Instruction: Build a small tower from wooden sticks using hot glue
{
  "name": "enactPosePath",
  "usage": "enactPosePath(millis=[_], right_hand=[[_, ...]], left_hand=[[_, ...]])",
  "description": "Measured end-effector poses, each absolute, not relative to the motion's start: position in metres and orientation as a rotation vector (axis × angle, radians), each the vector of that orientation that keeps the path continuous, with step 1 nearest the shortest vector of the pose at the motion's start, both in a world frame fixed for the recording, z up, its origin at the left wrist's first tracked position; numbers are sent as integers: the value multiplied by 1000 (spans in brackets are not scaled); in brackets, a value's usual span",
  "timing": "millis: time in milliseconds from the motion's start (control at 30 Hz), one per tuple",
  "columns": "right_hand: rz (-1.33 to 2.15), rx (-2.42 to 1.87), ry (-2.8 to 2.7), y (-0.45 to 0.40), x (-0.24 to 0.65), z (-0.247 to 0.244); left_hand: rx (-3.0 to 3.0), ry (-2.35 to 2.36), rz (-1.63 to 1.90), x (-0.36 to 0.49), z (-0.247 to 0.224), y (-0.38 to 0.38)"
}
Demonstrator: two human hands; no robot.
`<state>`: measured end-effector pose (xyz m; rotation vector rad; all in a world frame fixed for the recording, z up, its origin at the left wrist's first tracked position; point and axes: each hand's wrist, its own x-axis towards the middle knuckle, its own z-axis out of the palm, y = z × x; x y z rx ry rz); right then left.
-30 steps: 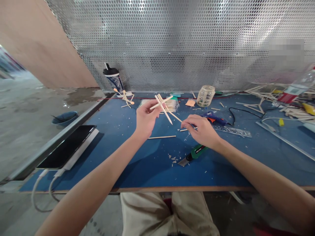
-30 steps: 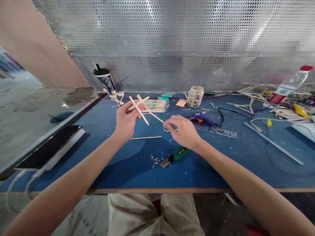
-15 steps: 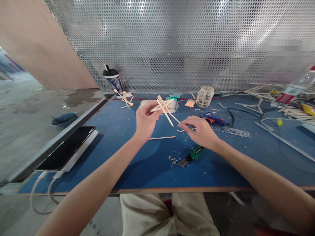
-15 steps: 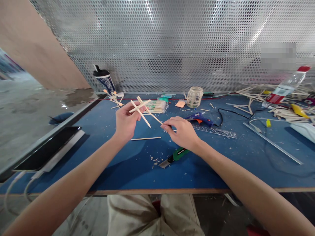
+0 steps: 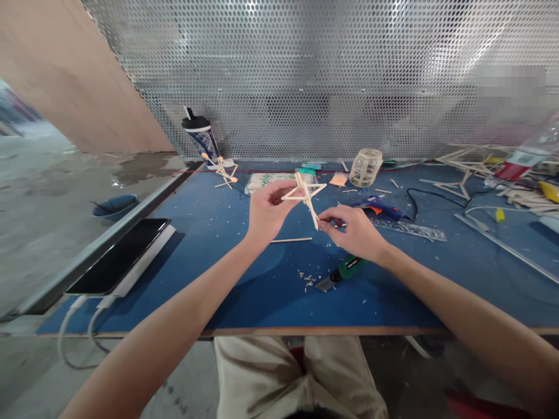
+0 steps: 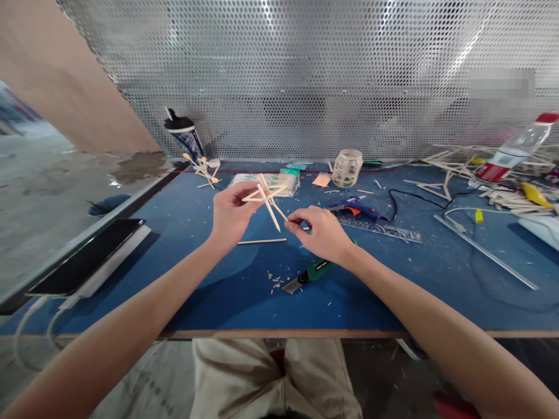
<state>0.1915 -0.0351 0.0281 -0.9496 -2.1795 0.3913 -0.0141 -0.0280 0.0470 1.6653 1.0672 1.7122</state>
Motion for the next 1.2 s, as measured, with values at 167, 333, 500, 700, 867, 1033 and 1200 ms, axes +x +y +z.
enactPosePath(millis=[167, 333, 500, 700, 867, 1033, 1200], right_hand=[[454, -949, -2167, -36, 191, 29], [445, -964, -2152, -37, 191, 29], [421, -964, -2158, -37, 191, 30], [391, -985, -2163, -37, 191, 31], [368, -1012, -2175, -35, 192, 29], [373, -967, -2150, -33, 192, 29], [397, -970, -2140, -34, 192, 31]], left_hand=[[1704, 1091, 1661, -10, 49, -32], [1700, 1115, 1628, -8, 48, -33], [1736, 1120, 1621, -8, 46, -34], [1783, 1138, 1630, -8, 43, -34], [1794, 1136, 1634, -8, 43, -35], [1795, 1147, 1652, -8, 45, -34], [1792, 1155, 1691, -9, 42, -30]])
